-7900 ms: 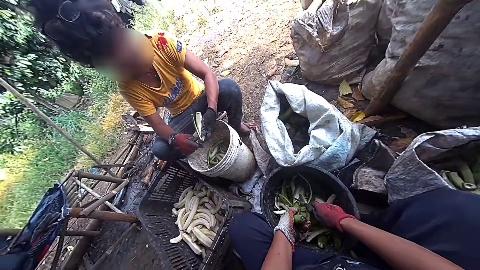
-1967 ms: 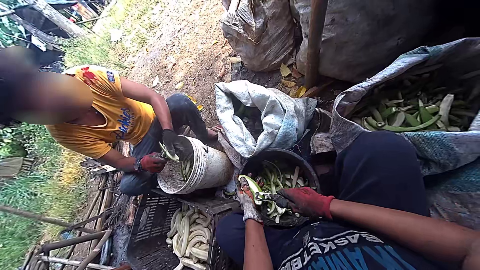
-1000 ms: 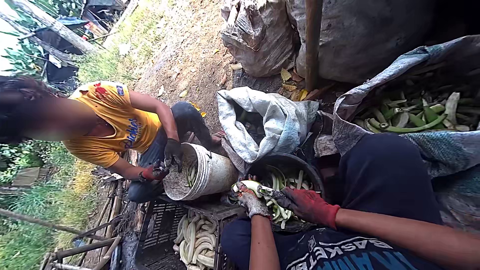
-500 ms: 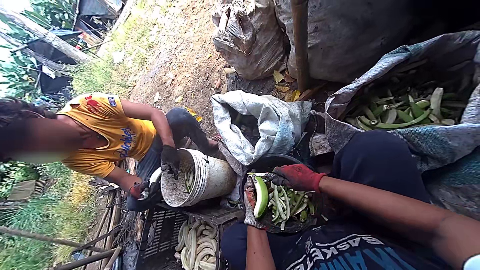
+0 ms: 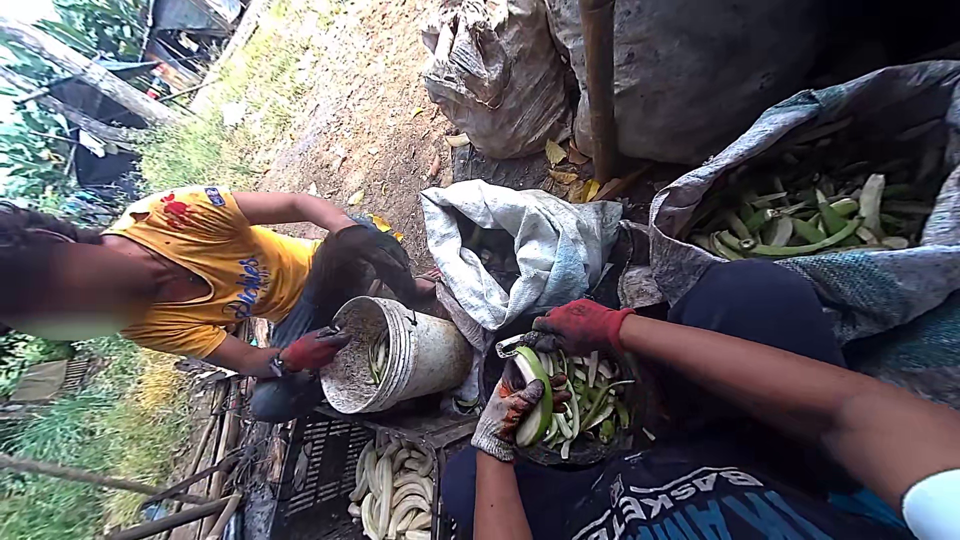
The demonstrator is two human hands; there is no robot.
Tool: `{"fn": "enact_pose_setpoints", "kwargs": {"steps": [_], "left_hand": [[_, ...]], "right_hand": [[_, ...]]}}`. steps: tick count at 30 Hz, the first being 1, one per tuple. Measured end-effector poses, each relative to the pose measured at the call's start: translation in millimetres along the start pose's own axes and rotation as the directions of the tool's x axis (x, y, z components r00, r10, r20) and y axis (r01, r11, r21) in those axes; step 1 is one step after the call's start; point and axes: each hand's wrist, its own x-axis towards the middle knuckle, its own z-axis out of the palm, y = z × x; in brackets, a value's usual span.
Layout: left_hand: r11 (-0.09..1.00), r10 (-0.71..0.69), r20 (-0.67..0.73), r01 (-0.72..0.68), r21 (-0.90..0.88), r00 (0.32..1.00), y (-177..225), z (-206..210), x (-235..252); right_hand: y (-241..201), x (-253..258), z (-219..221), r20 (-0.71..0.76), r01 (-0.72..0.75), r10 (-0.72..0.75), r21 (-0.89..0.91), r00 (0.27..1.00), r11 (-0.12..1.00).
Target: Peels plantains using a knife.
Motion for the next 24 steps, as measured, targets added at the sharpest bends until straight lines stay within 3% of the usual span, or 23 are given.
{"fn": "enact_pose_setpoints", "kwargs": {"steps": [2, 4, 7, 10, 13, 18, 20, 24], "left_hand": [[0.992, -0.014, 0.006, 0.013, 0.128, 1.0, -0.8, -3.1, 3.5], [0.977, 0.012, -0.137, 0.017, 0.21, 0.99, -2.7, -3.7, 7.5], [0.999, 0.046, -0.38, -0.032, 0.041, 0.924, -11.5, -6.7, 15.4], [0.938, 0.069, -0.518, -0.233, -0.258, 0.853, -15.0, -5.6, 20.6], [0.819, 0.017, -0.525, -0.313, -0.481, 0.851, -7.4, -1.7, 26.6], [0.716, -0.006, -0.508, -0.351, -0.603, 0.861, -6.9, -4.4, 28.0], [0.69, -0.008, -0.525, -0.375, -0.619, 0.851, -8.0, -5.1, 31.6], [0.7, -0.046, -0.491, -0.323, -0.637, 0.87, -2.6, -1.9, 32.8]], "right_hand": [[2.2, 5.5, -2.6, -0.002, -0.042, 0.042, -0.007, 0.999, 0.999], [2.8, 5.6, -3.0, -0.063, -0.115, 0.115, 0.007, 0.991, 0.993], [0.4, -9.6, 4.0, -0.107, -0.092, 0.094, 0.026, 0.99, 0.995], [-14.0, -30.6, 28.4, -0.049, 0.015, -0.012, 0.054, 0.999, 0.998], [-21.2, -40.1, 58.3, -0.077, 0.106, -0.104, 0.023, 0.992, 0.994], [-17.5, -48.8, 79.0, -0.312, 0.228, -0.252, -0.113, 0.916, 0.967], [-20.5, -49.8, 76.7, -0.347, 0.2, -0.237, -0.138, 0.907, 0.97], [-32.6, -46.6, 60.1, -0.252, 0.057, -0.074, -0.075, 0.965, 0.996]]}}
